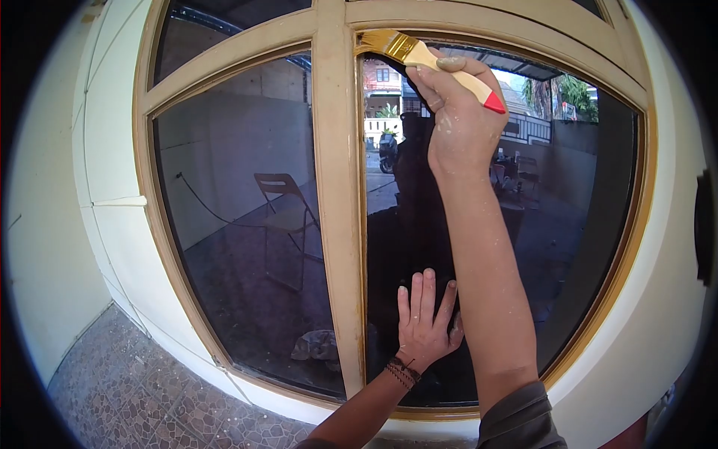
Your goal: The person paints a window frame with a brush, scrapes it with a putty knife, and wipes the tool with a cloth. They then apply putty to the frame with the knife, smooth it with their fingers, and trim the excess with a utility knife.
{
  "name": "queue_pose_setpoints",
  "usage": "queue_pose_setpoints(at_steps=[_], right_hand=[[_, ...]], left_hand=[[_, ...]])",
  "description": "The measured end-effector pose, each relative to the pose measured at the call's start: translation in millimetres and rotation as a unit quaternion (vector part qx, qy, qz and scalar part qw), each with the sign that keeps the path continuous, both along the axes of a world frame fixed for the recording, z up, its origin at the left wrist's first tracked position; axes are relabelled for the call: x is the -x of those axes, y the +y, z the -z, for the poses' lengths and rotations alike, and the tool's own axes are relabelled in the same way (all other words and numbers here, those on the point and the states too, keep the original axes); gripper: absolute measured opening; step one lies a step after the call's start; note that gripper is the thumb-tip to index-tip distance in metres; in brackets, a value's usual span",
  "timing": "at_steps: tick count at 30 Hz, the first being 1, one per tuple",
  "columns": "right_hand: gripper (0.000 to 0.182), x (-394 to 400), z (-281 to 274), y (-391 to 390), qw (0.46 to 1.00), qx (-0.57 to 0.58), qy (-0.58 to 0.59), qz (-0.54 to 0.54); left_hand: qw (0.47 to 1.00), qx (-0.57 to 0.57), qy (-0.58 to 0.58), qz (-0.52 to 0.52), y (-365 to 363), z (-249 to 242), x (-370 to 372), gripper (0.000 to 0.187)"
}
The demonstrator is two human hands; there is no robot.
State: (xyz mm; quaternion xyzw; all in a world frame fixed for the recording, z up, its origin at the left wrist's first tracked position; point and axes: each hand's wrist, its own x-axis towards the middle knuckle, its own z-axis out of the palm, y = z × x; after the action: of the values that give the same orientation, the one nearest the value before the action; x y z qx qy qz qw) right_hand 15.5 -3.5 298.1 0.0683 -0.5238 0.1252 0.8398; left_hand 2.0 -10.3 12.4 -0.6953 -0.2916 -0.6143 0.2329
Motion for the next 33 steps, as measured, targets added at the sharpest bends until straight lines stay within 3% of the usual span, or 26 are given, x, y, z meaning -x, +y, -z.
queue_pose_setpoints(at_steps=[5,16,21,23,33], right_hand=[[0.017,10,7,7,0.998,-0.013,0.049,-0.022],[0.022,9,24,-11,0.991,-0.031,0.11,-0.066],[0.02,7,33,-12,0.989,-0.031,0.111,-0.091],[0.02,11,32,-6,0.996,-0.004,0.048,-0.069],[0.019,12,13,-3,0.992,0.008,0.047,-0.115]], left_hand=[[1.0,-0.003,0.02,-0.012,8,7,0,0.061],[1.0,0.001,0.021,0.002,7,7,1,0.055],[1.0,0.007,0.027,0.005,8,8,2,0.055],[0.999,0.009,0.032,0.003,8,9,2,0.054],[1.0,0.006,0.025,-0.001,7,7,1,0.055]])
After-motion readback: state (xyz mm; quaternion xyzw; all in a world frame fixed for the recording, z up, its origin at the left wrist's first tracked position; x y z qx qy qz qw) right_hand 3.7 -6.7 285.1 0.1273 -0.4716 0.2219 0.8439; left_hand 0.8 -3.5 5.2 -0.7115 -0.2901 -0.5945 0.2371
